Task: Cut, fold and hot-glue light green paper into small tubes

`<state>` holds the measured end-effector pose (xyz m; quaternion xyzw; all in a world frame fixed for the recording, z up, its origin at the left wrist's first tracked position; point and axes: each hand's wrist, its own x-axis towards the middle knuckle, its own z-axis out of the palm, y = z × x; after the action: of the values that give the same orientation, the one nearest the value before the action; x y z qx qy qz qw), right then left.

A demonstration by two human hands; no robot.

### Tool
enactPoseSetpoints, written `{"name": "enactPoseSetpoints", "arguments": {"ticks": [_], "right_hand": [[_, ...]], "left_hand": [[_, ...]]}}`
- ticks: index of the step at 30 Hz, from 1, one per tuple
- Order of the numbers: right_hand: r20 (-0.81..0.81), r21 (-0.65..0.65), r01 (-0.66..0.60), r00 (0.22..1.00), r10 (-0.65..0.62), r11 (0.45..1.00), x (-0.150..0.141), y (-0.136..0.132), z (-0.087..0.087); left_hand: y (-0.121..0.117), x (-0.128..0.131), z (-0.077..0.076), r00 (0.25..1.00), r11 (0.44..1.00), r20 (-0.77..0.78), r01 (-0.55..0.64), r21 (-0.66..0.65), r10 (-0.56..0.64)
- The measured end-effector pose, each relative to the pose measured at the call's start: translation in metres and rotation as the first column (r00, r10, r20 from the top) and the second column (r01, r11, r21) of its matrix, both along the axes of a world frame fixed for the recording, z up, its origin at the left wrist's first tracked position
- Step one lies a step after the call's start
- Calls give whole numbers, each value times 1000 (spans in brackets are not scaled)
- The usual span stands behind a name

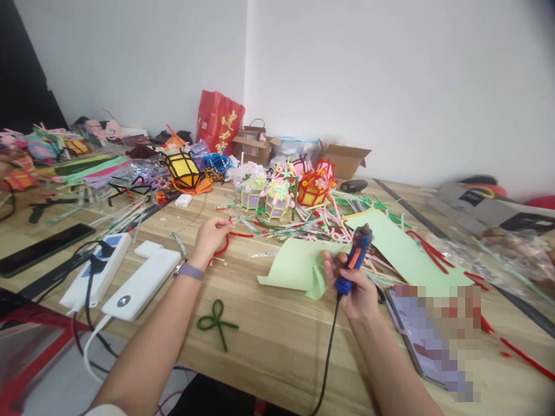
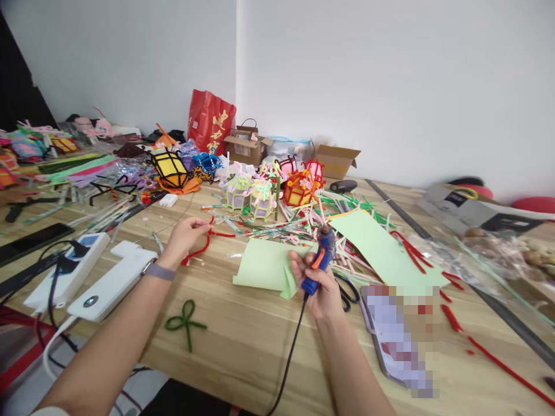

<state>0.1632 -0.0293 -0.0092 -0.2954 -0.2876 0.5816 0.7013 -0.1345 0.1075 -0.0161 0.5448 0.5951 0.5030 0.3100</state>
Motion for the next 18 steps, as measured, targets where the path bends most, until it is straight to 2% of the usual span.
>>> {"name": "enactPoseSetpoints", "arguments": {"ticks": [4,10,18], "right_hand": [[-22,-1,6,1000,-6,1000,1,-1,1],[-33,4,-7,999,7,1000,1,0,1],[-50,-27,-33,998,32,999,0,1,-1]], "left_hand": [[15,5,-3,997,1000,-72,-20,-20,19],[35,-2,-18,976,996,-214,-52,-77,35],[47,-12,-27,883,999,-470,-20,-44,-3]]}}
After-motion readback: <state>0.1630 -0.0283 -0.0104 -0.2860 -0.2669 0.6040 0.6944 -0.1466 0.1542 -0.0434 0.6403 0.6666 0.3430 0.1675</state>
